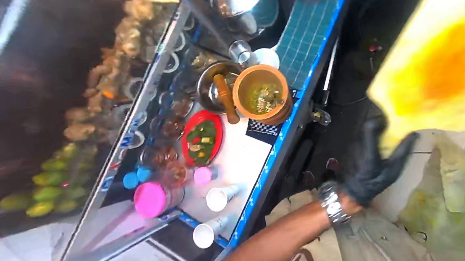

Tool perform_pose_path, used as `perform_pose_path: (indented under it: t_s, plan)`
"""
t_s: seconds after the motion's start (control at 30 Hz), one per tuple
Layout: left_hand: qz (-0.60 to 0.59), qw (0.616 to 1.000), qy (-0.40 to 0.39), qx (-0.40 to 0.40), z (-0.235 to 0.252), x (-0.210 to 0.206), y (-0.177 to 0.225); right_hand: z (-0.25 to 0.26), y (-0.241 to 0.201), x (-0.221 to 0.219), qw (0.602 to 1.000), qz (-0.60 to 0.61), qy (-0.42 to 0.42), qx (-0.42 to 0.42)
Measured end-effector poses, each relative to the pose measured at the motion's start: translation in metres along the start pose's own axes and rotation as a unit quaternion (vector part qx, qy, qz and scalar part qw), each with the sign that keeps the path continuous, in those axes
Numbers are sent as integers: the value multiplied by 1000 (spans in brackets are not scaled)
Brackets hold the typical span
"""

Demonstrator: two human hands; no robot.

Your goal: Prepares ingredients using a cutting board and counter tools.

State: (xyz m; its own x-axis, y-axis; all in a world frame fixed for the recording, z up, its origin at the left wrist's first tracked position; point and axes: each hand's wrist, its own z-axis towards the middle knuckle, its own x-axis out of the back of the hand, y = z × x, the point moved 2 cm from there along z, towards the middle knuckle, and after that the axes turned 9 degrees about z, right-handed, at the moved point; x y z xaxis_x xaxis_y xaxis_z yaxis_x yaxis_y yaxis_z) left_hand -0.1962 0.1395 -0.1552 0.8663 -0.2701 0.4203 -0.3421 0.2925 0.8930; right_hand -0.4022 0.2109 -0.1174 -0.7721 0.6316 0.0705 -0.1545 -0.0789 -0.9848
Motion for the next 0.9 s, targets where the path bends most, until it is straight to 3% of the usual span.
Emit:
perform_pose_path:
  t_s: [0.17,0.33,0.47,0.57,0.73,0.83,0.9]
  plan:
    - [-58,942,284,172,-62,69,-63,-39,5,-120,971,3,-237,-30]
    - [-47,859,404,310,-106,101,-122,-76,42,-192,892,-59,-427,-136]
    - [-46,814,391,427,-121,108,-183,-97,88,-245,809,-164,-527,-199]
    - [-46,784,370,497,-121,106,-221,-113,121,-282,780,-219,-551,-201]
    - [6,786,325,526,-122,87,-268,-125,165,-337,781,-251,-529,-215]
    - [34,779,329,533,-111,83,-268,-129,187,-363,794,-255,-510,-211]
    - [69,788,272,548,-106,81,-258,-130,198,-378,806,-255,-491,-210]
